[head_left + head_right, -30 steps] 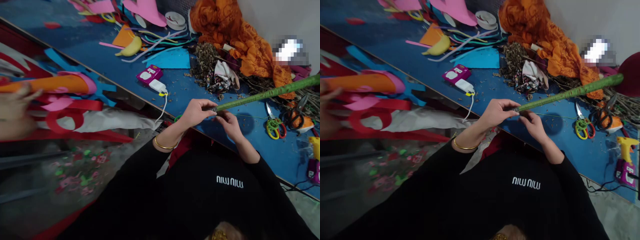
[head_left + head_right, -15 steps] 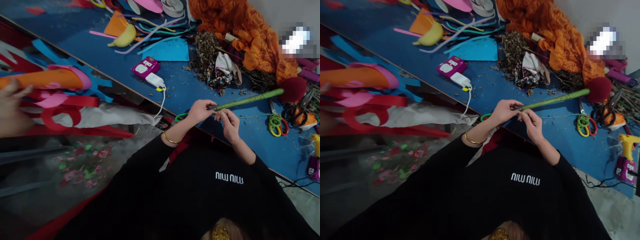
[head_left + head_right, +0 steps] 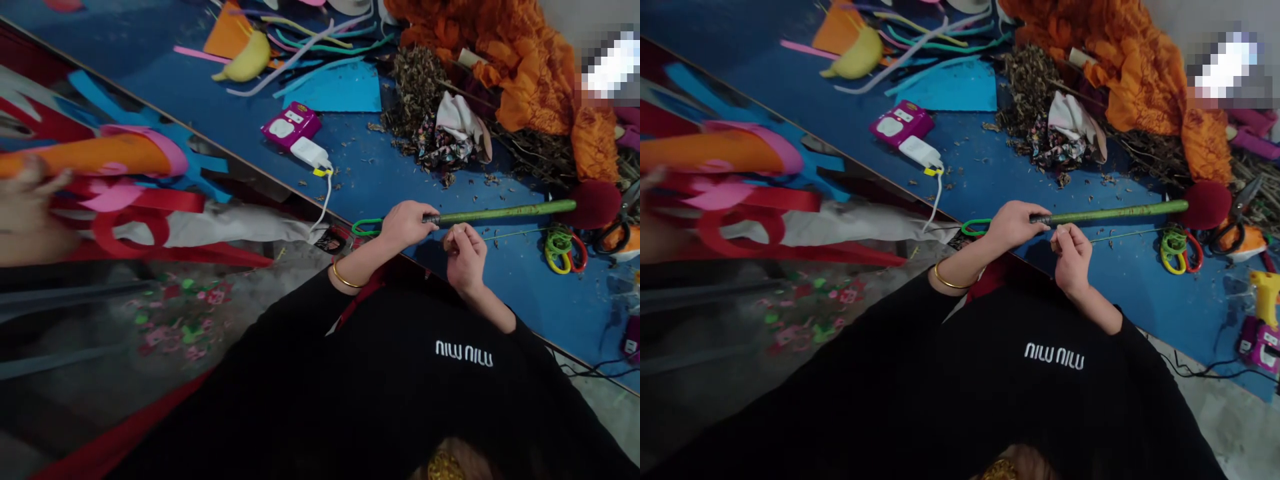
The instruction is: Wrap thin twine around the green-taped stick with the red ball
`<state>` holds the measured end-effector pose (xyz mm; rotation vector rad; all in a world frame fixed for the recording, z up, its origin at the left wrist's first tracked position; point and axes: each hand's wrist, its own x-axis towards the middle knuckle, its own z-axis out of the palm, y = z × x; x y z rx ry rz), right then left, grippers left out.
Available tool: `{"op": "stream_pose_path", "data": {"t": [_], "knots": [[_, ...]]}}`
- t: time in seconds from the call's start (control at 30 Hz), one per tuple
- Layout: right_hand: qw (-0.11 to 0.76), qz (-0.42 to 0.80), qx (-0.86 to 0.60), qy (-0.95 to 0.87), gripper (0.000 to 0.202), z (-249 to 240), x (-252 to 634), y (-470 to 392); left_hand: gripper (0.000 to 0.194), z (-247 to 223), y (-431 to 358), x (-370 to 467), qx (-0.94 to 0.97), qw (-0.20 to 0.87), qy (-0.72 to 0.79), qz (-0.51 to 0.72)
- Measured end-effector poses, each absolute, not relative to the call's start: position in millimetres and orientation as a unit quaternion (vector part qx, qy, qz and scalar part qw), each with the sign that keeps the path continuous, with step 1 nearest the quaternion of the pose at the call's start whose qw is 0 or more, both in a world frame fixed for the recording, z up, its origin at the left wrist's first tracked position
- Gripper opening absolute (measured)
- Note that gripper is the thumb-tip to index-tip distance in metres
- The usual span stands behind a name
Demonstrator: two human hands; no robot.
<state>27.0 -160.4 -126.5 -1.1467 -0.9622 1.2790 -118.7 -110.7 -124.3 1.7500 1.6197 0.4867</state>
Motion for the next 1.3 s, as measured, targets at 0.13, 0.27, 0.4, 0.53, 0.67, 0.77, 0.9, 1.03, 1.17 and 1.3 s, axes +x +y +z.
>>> {"op": "stream_pose_path", "data": {"t": [0.13, 0.27, 0.4, 0.53, 0.67, 0.77, 0.9, 1.03, 1.17, 1.3], "knots": [[0.556, 0.556, -0.469, -0.402, 0.049, -119, 28, -160, 0.031, -123, -112, -119, 0.684, 0.339, 0.623, 0.173], [0.516, 0.567, -0.448, -0.459, 0.048, -104, 34, -144, 0.024, -126, -112, -121, 0.694, 0.335, 0.611, 0.182], [0.496, 0.569, -0.424, -0.500, 0.043, -95, 36, -115, 0.025, -127, -109, -123, 0.713, 0.330, 0.592, 0.180], [0.478, 0.565, -0.463, -0.487, 0.044, -101, 32, -85, 0.032, -124, -109, -124, 0.706, 0.348, 0.596, 0.160], [0.464, 0.580, -0.476, -0.472, 0.040, -107, 26, -71, 0.030, -120, -112, -125, 0.715, 0.341, 0.588, 0.166], [0.461, 0.594, -0.447, -0.484, 0.041, -108, 23, -71, 0.032, -120, -113, -126, 0.714, 0.335, 0.593, 0.162], [0.462, 0.593, -0.440, -0.490, 0.041, -109, 18, -69, 0.033, -124, -114, -127, 0.718, 0.339, 0.582, 0.177], [0.427, 0.586, -0.484, -0.490, 0.033, -114, 15, -57, 0.034, -128, -120, -124, 0.728, 0.292, 0.592, 0.182], [0.372, 0.596, -0.514, -0.492, 0.031, -118, 13, -45, 0.038, -134, -132, -118, 0.726, 0.253, 0.605, 0.207], [0.344, 0.606, -0.526, -0.487, 0.034, -118, 13, -42, 0.044, -142, -140, -117, 0.736, 0.215, 0.601, 0.226]]}}
